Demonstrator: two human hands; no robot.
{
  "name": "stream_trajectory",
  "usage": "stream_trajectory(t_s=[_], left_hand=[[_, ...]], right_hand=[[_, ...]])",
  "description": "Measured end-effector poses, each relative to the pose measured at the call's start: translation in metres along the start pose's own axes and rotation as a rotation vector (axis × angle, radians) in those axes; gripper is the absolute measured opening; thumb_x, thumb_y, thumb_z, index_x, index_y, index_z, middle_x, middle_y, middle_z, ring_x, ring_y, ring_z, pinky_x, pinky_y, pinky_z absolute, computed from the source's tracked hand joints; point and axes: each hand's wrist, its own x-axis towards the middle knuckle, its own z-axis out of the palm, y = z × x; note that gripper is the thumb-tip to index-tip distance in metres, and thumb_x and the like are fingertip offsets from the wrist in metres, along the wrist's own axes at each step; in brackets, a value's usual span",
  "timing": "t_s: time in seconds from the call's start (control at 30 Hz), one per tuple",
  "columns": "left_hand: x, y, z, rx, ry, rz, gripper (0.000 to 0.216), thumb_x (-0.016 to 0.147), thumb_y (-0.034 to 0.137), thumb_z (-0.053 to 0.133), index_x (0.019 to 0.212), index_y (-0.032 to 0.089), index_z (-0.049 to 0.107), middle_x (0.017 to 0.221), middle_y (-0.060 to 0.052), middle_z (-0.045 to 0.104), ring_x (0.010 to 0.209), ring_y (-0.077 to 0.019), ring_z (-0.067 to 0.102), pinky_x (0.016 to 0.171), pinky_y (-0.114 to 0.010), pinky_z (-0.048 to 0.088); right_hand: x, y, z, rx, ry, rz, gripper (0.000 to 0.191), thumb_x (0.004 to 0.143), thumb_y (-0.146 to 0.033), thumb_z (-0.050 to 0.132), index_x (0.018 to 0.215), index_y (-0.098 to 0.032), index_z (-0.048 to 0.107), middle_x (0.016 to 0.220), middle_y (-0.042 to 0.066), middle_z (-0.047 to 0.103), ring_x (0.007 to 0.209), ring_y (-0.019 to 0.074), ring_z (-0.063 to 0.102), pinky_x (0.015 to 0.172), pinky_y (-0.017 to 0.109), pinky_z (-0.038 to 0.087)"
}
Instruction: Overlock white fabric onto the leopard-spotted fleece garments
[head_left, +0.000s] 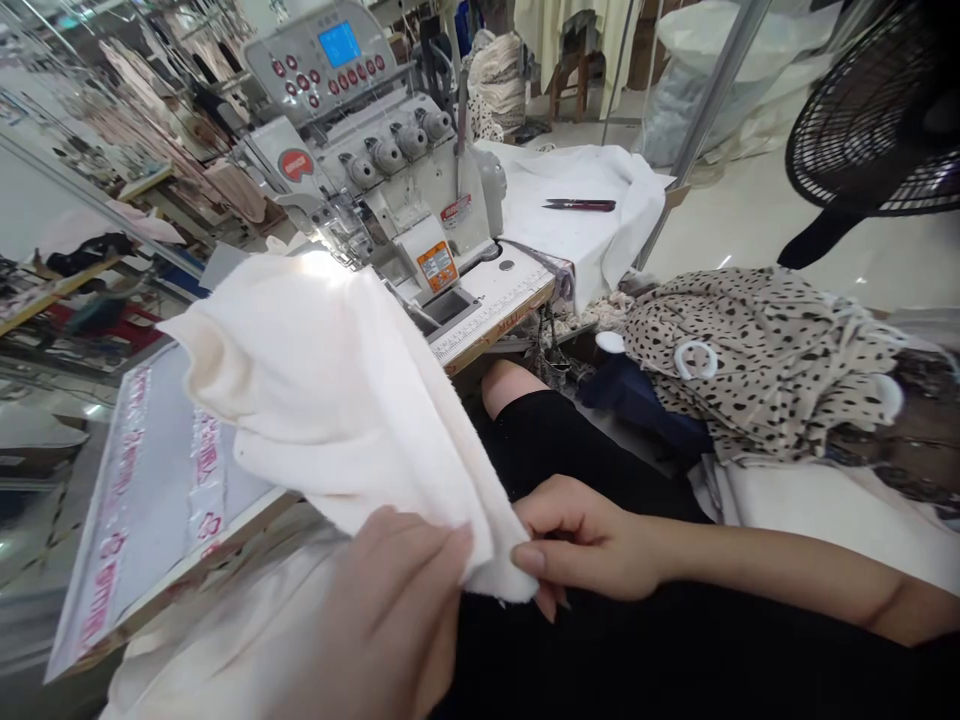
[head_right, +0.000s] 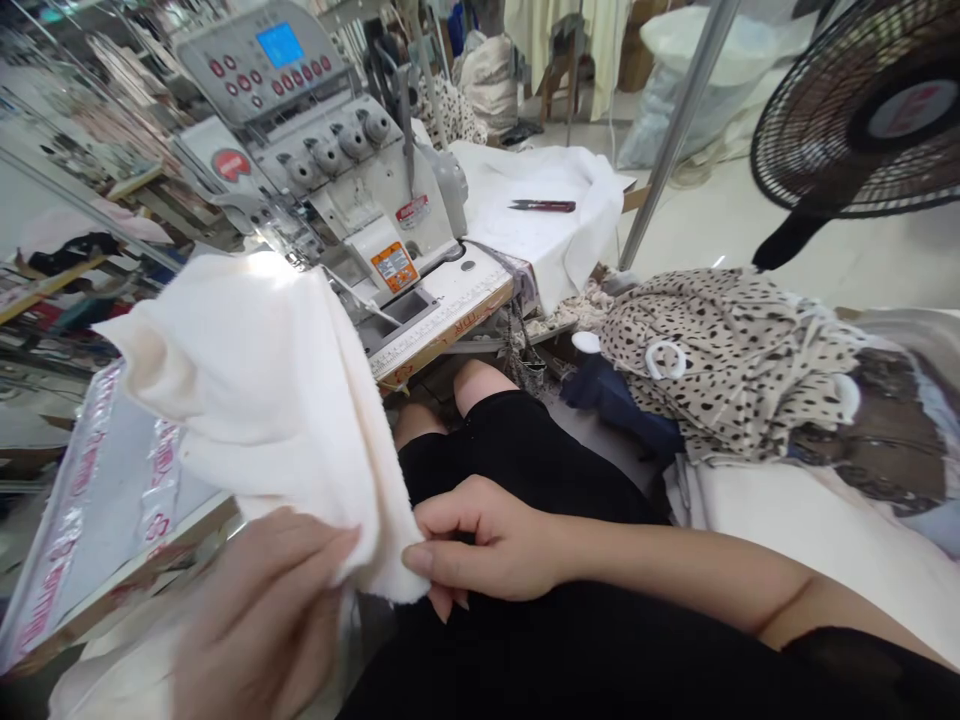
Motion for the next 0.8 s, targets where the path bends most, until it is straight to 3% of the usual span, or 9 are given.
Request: stream_trajectory(t_s=[0.13,0.47,0.8], left_hand=[[0.005,0.008,0.019,0.009,-0.055,0.145,0.032,0.075,0.001,0.050,0.105,0.012,0.054,0.087,-0.008,0.057,0.079,-0.0163,0.052,0.071,-0.031,0.045],[0.002,0.008,0.018,-0.083,-0.079,0.112,0.037,0.073,-0.005,0.053,0.107,0.010,0.055,0.089,-0.007,0.055,0.082,-0.0129,0.050,0.071,-0.027,0.044],[-0.001,0.007,0.024,0.042,-0.071,0.190,0.030,0.076,-0.001,0.052,0.104,0.009,0.056,0.088,-0.007,0.058,0.083,-0.0139,0.053,0.081,-0.031,0.041]], right_hand=[[0.002,0.001,-0.001,-0.013,0.010,0.031,0.035,0.091,-0.039,0.044,0.071,-0.011,0.049,0.058,0.003,0.053,0.047,0.0060,0.047,0.045,0.013,0.038],[0.008,0.005,0.001,0.067,0.064,0.055,0.041,0.089,-0.046,0.045,0.070,-0.010,0.048,0.056,0.002,0.053,0.045,0.0053,0.047,0.044,0.012,0.039],[0.012,0.014,-0.001,0.199,0.099,0.109,0.039,0.088,-0.044,0.046,0.068,-0.011,0.047,0.053,0.001,0.054,0.040,0.0048,0.045,0.040,0.012,0.035]])
